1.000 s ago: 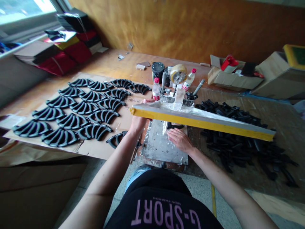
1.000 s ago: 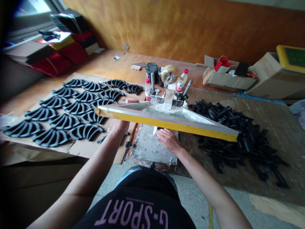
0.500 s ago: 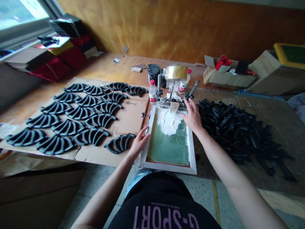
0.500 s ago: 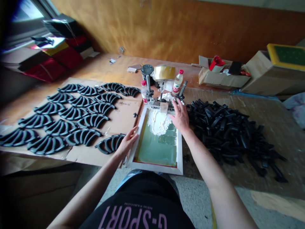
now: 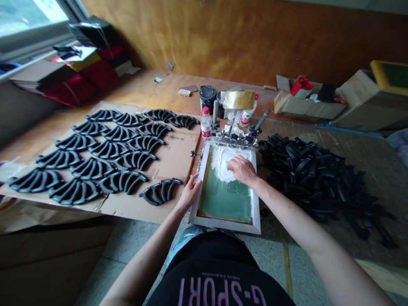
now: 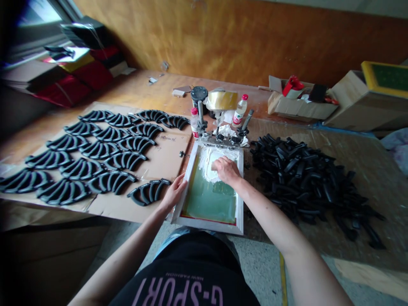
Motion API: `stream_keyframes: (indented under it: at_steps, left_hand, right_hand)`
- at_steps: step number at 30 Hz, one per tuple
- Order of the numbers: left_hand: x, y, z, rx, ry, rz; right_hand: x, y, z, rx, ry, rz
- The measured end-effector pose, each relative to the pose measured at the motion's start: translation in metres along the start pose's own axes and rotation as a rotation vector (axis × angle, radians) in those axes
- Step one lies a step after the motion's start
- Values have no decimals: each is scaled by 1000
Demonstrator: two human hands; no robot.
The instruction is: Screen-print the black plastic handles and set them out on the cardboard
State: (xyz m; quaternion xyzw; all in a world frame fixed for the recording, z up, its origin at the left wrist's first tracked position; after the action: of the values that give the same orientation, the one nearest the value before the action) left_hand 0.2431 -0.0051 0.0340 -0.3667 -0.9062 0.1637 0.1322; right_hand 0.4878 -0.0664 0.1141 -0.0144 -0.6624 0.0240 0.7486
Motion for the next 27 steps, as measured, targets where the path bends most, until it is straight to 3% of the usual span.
stream_keyframes:
  at_steps: [5,7,11,16,19,22,25,27]
  left_hand:
    - [-1,0,-2,3,-9,9]
    - [0,0,-3,12,-30,1]
    - [0,-1,-5,14,-54,3]
    - [-1,-3,-10,31,-93,13]
    - [0,-10,-23,52,-122,35]
    - [5,-22,-52,15,-115,39]
    - [13,-32,-89,-72,-98,-10]
    - [16,-32,-114,-127,-111,-35]
  right_hand:
    - [15,-21,14,285,58,144]
    - [19,-19,8,263,104,161]
    - [12,-15,5,149,106,16]
    - [1,-24,10,225,165,2]
    - [17,-7,-2,93,209,-46]
    - [41,20,-27,-85,196,-133]
    - [60,26,-69,-247,212,-231]
    - [62,11,-103,-394,266,-323]
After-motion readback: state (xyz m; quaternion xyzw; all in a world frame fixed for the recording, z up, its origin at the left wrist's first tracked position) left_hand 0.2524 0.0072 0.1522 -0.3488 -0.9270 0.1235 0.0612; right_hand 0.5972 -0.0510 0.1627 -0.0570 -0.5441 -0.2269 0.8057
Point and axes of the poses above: each hand's wrist, its own y-axis towards the middle knuckle, its own x-axis out of the back of the hand, z = x × y, the point moved 4 cm from there along y, towards the middle knuckle, and after that the axes turned 11 degrees about z, right-handed, at the moved point
